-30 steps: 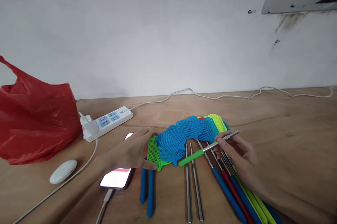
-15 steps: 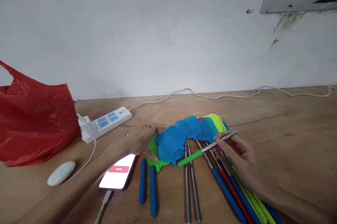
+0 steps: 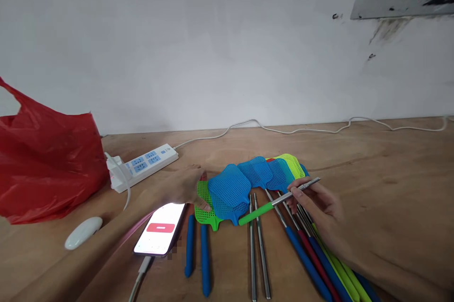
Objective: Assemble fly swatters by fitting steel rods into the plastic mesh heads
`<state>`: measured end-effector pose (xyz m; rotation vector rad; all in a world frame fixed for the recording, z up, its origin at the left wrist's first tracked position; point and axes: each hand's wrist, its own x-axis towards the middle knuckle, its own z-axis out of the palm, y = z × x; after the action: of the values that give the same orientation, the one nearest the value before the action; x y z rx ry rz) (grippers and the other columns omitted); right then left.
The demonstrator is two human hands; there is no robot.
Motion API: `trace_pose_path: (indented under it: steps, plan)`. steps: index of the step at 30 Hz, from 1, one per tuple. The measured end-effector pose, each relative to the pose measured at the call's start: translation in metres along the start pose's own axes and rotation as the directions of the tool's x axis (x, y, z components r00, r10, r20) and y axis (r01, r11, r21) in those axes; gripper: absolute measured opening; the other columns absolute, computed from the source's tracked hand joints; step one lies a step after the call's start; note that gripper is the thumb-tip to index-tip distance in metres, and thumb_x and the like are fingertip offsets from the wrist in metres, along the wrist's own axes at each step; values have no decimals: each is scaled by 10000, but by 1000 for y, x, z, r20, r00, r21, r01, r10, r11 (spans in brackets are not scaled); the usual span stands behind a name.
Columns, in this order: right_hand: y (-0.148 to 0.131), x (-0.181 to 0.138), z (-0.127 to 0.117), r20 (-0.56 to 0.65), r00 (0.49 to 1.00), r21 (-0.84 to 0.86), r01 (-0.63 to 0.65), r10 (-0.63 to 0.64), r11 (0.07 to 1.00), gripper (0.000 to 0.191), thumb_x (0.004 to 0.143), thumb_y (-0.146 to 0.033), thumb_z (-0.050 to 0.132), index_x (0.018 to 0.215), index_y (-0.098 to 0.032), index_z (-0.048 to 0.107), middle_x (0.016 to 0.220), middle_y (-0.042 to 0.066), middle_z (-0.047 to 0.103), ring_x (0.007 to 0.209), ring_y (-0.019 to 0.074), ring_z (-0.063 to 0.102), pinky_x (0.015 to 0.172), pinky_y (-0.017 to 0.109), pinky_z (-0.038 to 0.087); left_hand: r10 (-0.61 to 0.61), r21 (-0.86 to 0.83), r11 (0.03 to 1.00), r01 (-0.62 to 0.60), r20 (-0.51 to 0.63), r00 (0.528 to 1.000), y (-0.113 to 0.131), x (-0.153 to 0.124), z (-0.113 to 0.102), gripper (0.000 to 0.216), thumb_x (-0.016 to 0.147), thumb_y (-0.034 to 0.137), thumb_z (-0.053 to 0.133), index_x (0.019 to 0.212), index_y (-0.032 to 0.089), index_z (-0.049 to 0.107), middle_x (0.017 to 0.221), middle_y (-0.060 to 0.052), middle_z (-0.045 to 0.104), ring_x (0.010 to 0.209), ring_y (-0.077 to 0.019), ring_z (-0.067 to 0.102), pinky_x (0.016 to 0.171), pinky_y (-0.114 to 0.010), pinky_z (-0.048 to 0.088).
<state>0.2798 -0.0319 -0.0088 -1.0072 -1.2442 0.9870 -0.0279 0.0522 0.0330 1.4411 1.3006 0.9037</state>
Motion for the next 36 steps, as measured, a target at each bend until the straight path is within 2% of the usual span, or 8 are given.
trace_pose_path:
  steps: [5, 8, 10, 14, 20, 24, 29, 36]
  plan:
    - [0, 0, 1, -6, 1000, 21, 2, -2, 1000, 176, 878, -411, 716, 877, -240, 677, 701, -37, 617, 593, 97, 564, 576, 178, 506, -26, 270, 963, -3, 101, 995, 11, 0, -17, 307, 975, 332, 617, 1229, 159, 605, 1215, -94, 635, 1016, -242, 656, 845, -428, 570]
    - [-1, 0, 1, 1, 1000, 24, 3, -3, 1000, 167, 883, -402, 713, 864, -239, 683, 694, -37, 620, 600, 96, 579, 592, 176, 510, -41, 400, 916, -23, 151, 988, 22, 2, -24, 267, 805, 353, 786, 981, 166, 713, 859, -20, 691, 752, -187, 660, 633, -270, 515]
    - [-1, 0, 1, -1, 1000, 34, -2, 2, 999, 162, 881, -398, 717, 868, -239, 687, 693, -36, 622, 600, 96, 578, 599, 180, 513, -57, 468, 883, -32, 175, 983, 30, 1, -28, 269, 659, 339, 858, 841, 185, 732, 609, 33, 612, 562, -153, 590, 496, -224, 398]
    - [1, 1, 2, -33, 999, 68, -4, 6, 998, 181, 864, -409, 734, 859, -233, 693, 713, -31, 624, 595, 102, 577, 577, 192, 504, -110, 575, 817, -34, 214, 970, 43, -5, -39, 273, 736, 449, 757, 809, 192, 701, 412, 72, 464, 390, -125, 442, 408, -222, 271]
    - [13, 6, -2, -73, 996, 149, -44, 56, 988, 241, 860, -446, 730, 878, -207, 697, 686, -17, 615, 590, 121, 556, 559, 222, 469, -81, 402, 916, 6, 170, 982, 53, -23, -43, 295, 806, 472, 711, 854, 186, 658, 452, 62, 470, 374, -84, 398, 367, -195, 259]
    - [9, 11, -3, -162, 984, 176, -44, 73, 983, 308, 873, -518, 684, 847, -213, 657, 650, -20, 554, 554, 133, 498, 500, 242, 426, 33, 179, 982, -59, 143, 989, 47, -35, -18, 383, 787, 499, 730, 966, 178, 620, 557, 44, 558, 404, -102, 498, 357, -192, 380]
    - [-12, 10, -5, -225, 974, 253, 43, 15, 967, 328, 917, -547, 602, 785, -249, 565, 749, -15, 515, 516, 115, 417, 410, 238, 322, 73, 57, 995, -84, 166, 983, 25, -46, 16, 400, 846, 507, 687, 1038, 173, 575, 542, 14, 624, 437, -163, 615, 377, -218, 479]
    - [-16, -1, -10, 22, 977, 9, 212, -212, 977, 285, 974, -503, 518, 833, -263, 579, 677, 12, 572, 519, 157, 476, 424, 272, 371, 132, 19, 990, -138, 188, 973, 1, -51, 34, 421, 935, 476, 613, 1245, 197, 554, 626, 25, 645, 456, -148, 626, 381, -202, 484]
